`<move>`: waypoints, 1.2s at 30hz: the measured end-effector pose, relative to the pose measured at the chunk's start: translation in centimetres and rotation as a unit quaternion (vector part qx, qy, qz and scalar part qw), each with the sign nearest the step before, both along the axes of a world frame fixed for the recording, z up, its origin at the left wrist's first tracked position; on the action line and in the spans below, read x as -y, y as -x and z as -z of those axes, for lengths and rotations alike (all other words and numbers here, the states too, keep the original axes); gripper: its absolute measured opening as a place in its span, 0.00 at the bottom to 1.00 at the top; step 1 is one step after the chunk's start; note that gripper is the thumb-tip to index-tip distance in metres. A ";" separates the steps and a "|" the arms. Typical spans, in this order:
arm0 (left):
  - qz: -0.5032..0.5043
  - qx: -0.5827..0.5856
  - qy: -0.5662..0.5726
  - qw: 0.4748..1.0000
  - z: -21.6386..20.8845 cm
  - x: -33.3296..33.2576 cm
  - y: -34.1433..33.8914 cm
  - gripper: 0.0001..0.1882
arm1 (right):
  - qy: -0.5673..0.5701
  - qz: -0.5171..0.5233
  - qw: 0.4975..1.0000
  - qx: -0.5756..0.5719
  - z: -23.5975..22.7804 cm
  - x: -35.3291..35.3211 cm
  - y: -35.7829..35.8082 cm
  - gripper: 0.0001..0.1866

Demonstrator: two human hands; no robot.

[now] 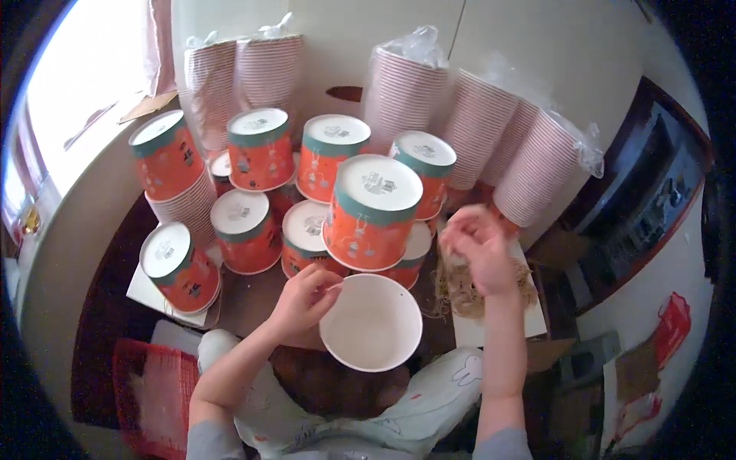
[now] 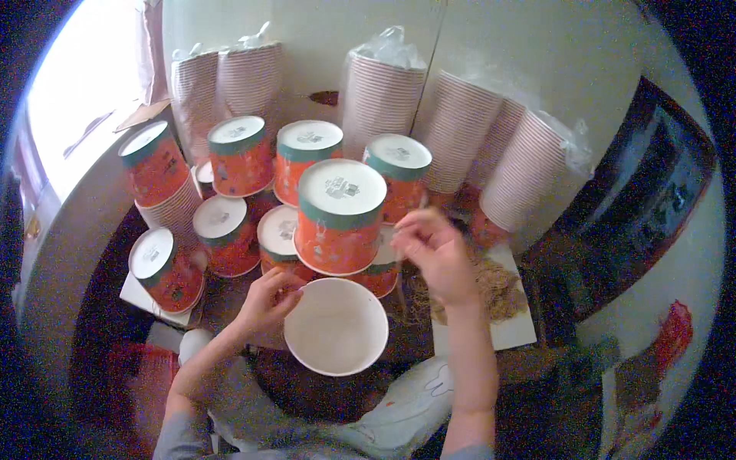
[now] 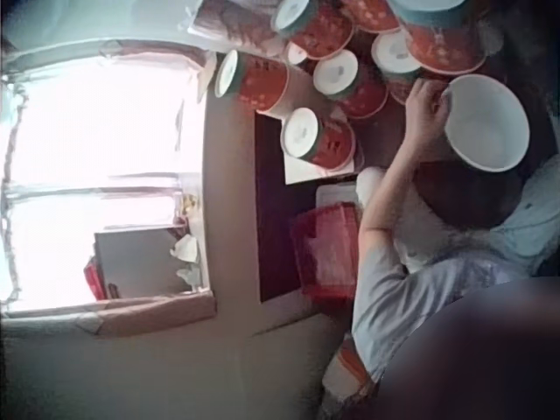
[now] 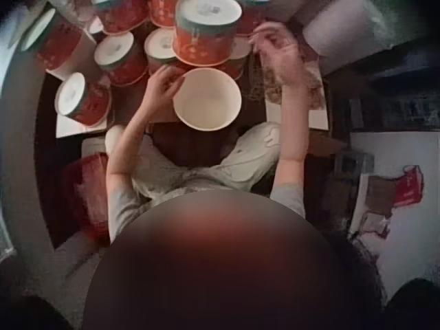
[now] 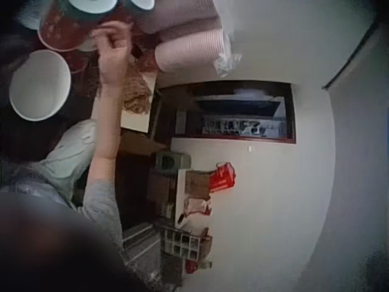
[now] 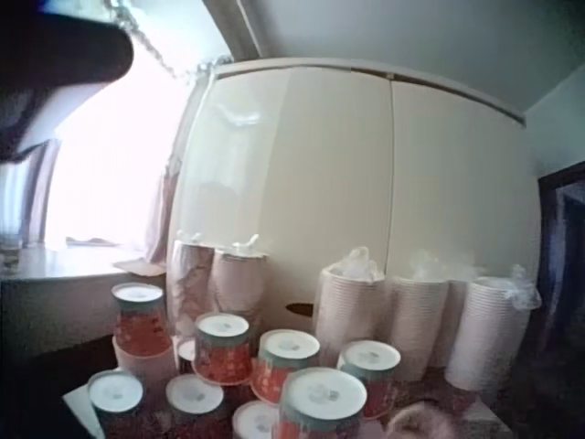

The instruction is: The person is putting rubber bands around paper bowls to prepare them for packaging.

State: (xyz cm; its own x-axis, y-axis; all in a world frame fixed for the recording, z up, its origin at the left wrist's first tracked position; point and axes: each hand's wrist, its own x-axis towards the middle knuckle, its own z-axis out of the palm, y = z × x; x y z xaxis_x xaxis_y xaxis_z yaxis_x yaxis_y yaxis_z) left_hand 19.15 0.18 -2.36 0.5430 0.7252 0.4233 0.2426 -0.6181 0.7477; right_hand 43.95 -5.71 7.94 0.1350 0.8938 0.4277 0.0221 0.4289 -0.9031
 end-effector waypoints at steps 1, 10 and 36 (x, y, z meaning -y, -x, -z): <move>0.008 -0.006 -0.005 1.000 -0.2 0.1 0.0 0.08 | 0.053 -0.036 0.998 0.010 0.9 0.3 0.9 0.04; 0.078 -0.046 0.057 0.994 -0.5 -0.4 2.7 0.05 | 0.178 -0.230 0.949 0.123 7.9 -0.6 6.0 0.09; 0.062 -0.033 0.408 0.910 -0.3 2.8 1.5 0.10 | -0.204 0.048 0.818 0.535 8.7 1.3 7.5 0.08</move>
